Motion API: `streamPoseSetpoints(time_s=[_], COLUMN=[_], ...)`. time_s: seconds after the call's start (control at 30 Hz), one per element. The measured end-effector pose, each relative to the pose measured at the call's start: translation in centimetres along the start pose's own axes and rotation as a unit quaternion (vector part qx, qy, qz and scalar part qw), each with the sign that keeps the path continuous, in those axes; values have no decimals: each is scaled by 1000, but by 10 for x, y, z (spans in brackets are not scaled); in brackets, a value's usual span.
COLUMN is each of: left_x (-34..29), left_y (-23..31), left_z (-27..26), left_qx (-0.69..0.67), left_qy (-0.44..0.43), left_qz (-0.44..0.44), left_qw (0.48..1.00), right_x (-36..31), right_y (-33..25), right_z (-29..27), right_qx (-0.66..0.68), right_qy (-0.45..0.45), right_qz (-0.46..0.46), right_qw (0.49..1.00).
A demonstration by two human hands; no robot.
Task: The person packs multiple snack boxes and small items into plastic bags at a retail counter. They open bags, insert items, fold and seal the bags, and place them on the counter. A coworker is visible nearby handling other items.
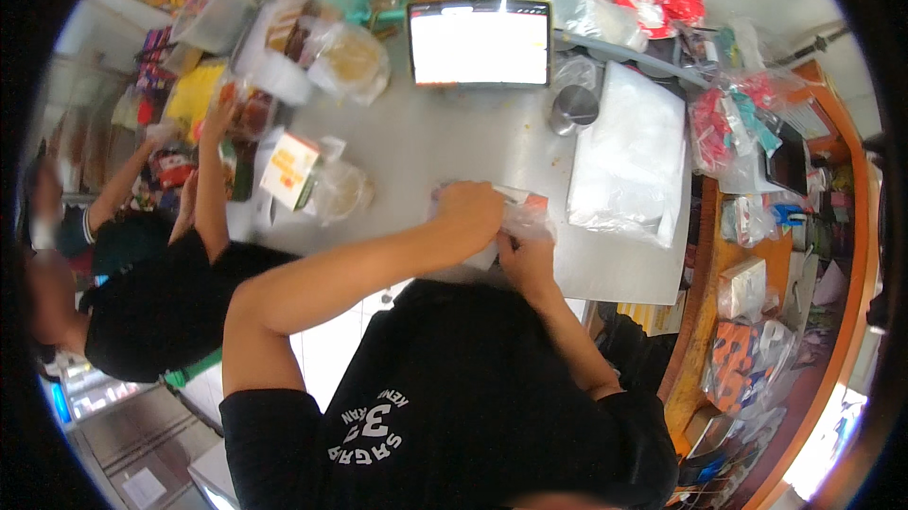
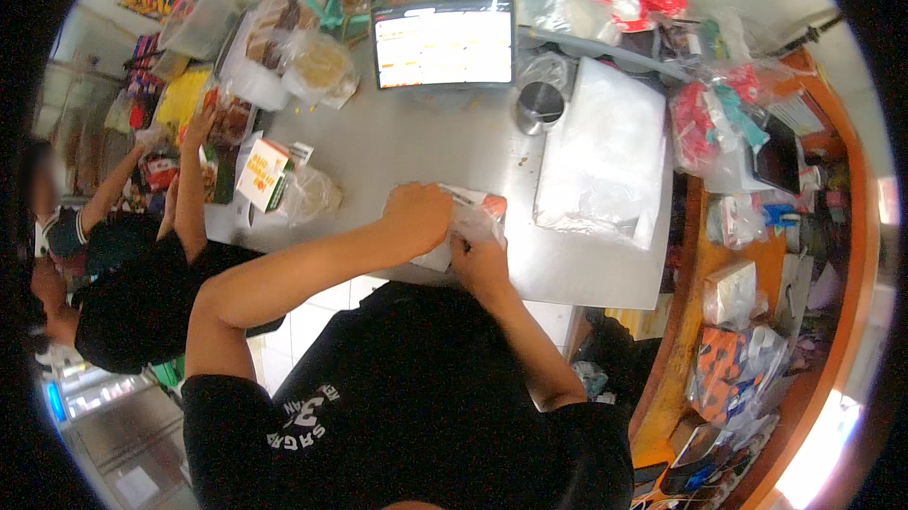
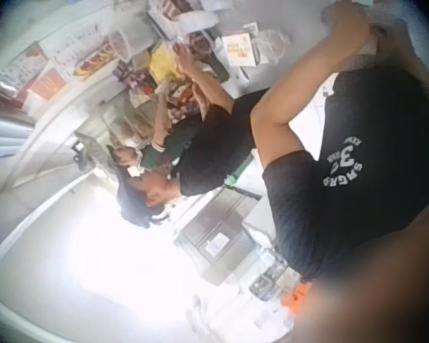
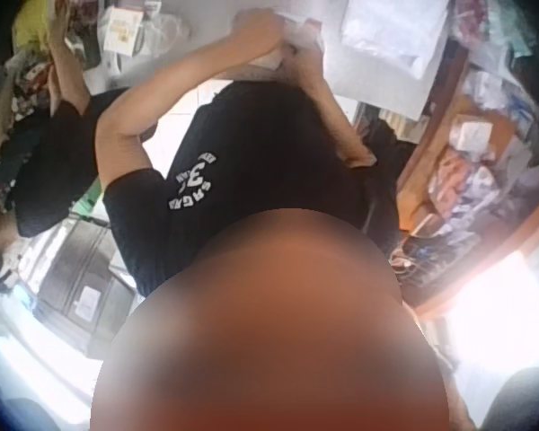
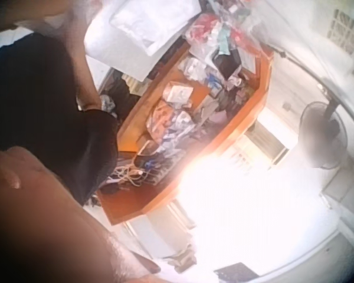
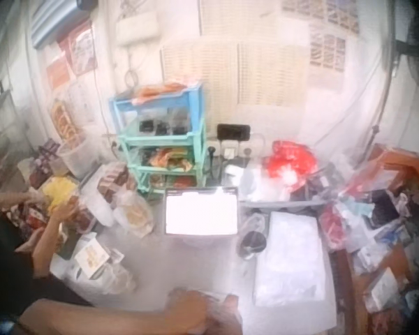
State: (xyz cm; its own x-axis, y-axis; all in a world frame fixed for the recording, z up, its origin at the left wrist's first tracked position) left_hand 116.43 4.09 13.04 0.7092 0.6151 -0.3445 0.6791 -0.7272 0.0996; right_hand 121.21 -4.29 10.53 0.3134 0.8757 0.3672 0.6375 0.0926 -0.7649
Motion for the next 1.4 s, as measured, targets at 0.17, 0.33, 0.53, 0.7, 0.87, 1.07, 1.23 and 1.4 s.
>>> streamPoseSetpoints(time_s=[0.17, 0.33, 0.53, 0.7, 0.87, 1.07, 1.23, 1.4], left_x=[-1, 25, 25, 19, 13, -22, -52, -22], left_y=[10, 1, -48, -67, -72, -26, -16, -53], left_z=[5, 25, 50, 57, 67, 31, 3, 45], left_qx=[73, 104, -371, -524, -534, -269, -318, -398], left_qy=[42, -159, -288, -197, -157, 120, 252, 207], left_qz=[83, 85, -158, -153, -108, 81, 176, 79], left_qw=[993, 978, 868, 814, 823, 952, 897, 890], right_x=[-17, -9, 3, 12, 19, 18, 25, 18], right_y=[31, 13, -33, -61, -20, 11, -12, -2], right_z=[24, 25, 10, 2, 6, -10, -7, -15], right_qx=[35, -56, 46, 126, 140, 150, 144, 174], right_qy=[-38, -80, -35, 28, -11, 41, 5, 53], right_qz=[125, 15, -118, -197, -31, 54, -29, 25], right_qw=[991, 995, 991, 972, 990, 986, 989, 983])
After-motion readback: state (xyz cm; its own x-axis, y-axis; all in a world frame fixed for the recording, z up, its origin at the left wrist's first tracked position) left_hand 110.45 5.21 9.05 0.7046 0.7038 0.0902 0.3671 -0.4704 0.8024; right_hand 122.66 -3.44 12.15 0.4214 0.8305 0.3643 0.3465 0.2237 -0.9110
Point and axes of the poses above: each hand's wrist, its own x-axis towards the middle knuckle, its own z-axis out of the palm, y = z × x, the point moved 10 cm from there along x, towards the middle knuckle, and after that the axes turned 13 degrees about -z, right-handed, at the moved point
